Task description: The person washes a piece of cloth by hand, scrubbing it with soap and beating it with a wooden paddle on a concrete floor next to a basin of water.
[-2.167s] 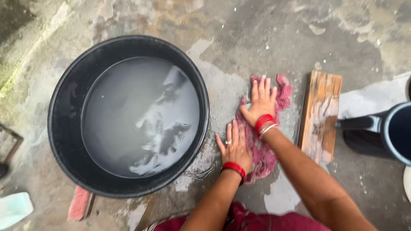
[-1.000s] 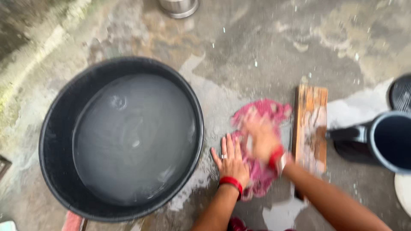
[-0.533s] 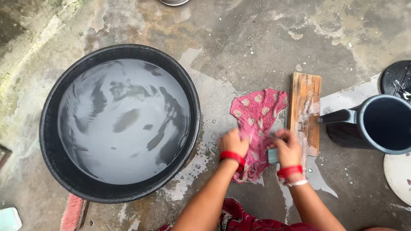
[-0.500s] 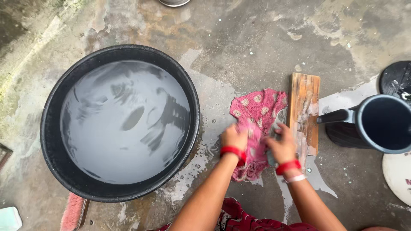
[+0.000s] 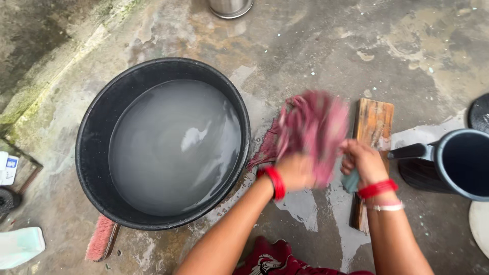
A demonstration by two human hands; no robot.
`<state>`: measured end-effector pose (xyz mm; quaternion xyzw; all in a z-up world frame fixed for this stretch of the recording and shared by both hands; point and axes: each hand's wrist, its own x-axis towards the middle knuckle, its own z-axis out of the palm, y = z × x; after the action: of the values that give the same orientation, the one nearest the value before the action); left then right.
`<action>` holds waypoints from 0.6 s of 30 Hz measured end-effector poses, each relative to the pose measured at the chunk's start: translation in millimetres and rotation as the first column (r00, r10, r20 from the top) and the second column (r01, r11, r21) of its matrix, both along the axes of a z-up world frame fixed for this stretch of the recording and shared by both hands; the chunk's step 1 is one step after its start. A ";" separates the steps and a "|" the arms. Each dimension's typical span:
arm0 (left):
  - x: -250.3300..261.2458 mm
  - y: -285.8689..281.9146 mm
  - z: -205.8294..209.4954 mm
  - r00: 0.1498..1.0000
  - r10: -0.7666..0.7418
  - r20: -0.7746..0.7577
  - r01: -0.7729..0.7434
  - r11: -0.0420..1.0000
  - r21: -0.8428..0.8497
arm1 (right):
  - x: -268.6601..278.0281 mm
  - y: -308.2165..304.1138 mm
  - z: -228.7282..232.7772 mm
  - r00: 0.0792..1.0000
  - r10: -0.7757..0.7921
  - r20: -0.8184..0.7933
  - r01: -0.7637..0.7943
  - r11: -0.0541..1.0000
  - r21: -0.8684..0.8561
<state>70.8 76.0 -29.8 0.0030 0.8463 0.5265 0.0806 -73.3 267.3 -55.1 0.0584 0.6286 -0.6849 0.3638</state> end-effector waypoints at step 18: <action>78.0 54.7 -105.2 0.970 -0.147 0.194 0.237 0.755 -0.611 | 4.9 -112.7 -49.5 -0.391 0.753 -0.529 -0.227 0.478 0.848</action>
<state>148.8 130.7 -135.1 0.0272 0.9612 0.2008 0.1872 -68.4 154.7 -104.6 -0.6681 0.7338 -0.1020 0.0697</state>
